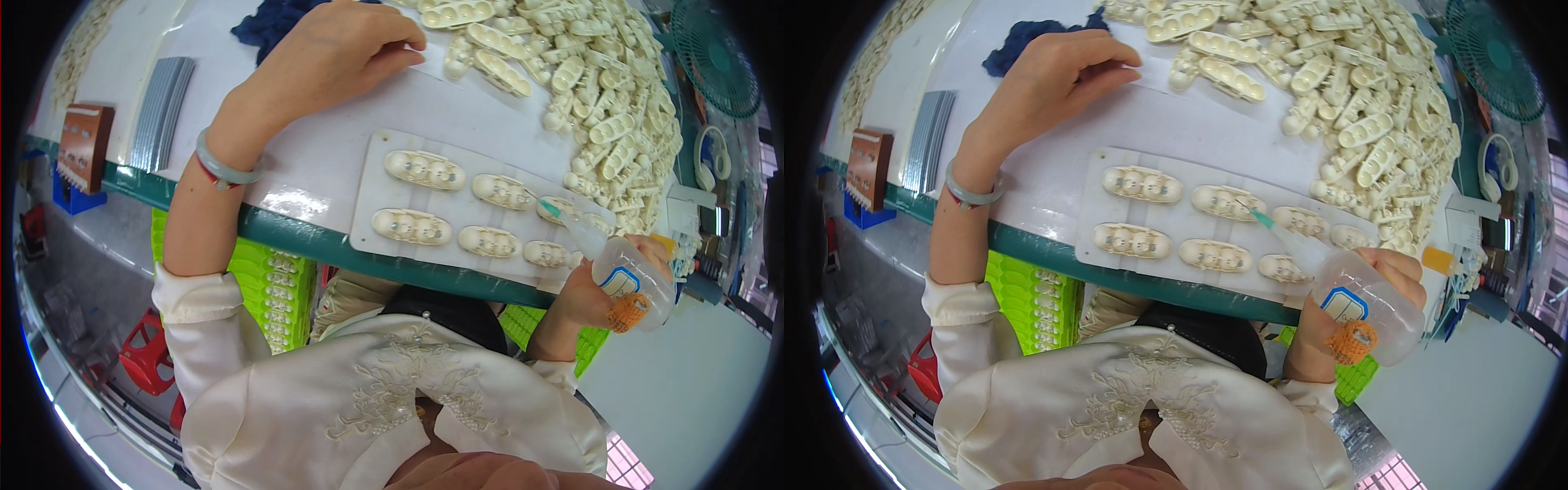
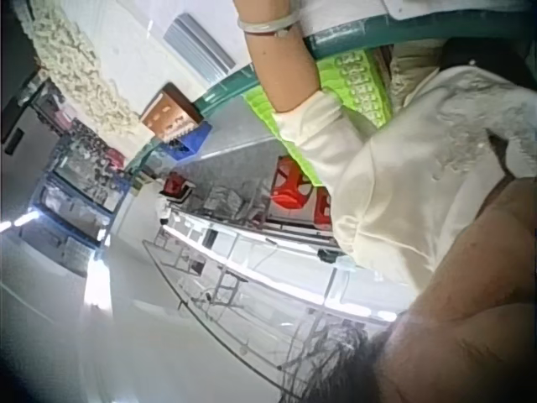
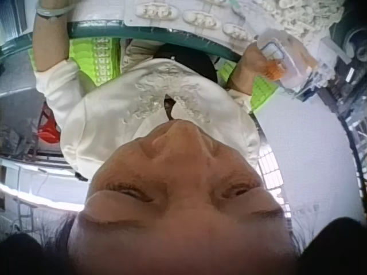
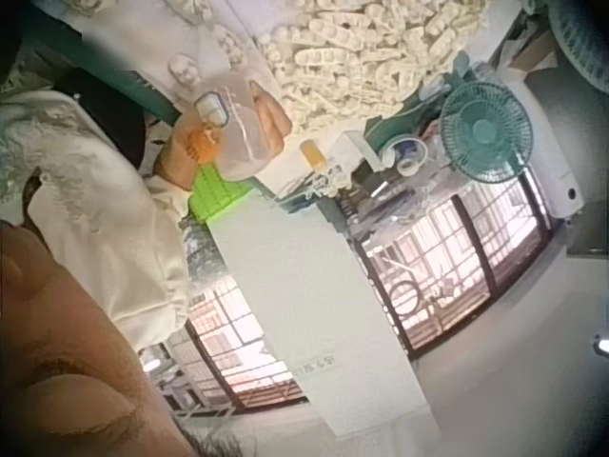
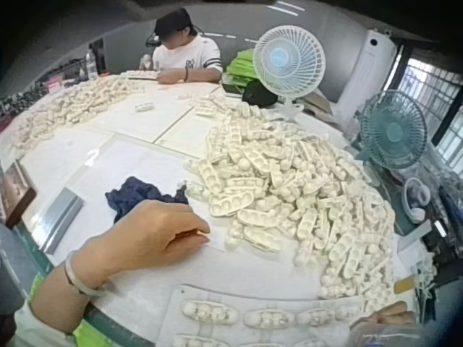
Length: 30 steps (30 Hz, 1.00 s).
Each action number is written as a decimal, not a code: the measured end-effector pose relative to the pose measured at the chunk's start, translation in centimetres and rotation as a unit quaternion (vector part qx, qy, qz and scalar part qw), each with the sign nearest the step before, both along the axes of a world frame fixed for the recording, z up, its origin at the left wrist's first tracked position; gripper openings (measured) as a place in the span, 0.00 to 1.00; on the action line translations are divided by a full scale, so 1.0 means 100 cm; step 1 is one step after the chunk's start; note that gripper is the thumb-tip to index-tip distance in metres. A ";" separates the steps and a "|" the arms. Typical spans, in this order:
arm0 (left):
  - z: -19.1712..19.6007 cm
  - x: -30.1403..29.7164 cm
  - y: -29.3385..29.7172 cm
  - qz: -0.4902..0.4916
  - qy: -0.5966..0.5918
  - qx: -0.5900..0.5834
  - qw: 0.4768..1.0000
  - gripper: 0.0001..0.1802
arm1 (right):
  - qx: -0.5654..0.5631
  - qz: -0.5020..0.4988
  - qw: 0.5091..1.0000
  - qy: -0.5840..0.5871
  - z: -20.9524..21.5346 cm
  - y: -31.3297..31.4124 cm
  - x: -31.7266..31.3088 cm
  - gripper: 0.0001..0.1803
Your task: Applying glue to small plastic components and assembling them into a tray.
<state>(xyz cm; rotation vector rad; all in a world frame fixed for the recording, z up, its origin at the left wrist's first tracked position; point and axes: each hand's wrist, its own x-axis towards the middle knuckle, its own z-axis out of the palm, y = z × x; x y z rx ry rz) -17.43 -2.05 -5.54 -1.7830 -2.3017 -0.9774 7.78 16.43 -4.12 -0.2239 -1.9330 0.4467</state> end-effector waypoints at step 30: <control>0.009 0.002 -0.004 0.225 -0.072 0.191 0.953 0.04 | -0.057 0.071 0.991 -0.101 -0.010 0.014 0.029 0.17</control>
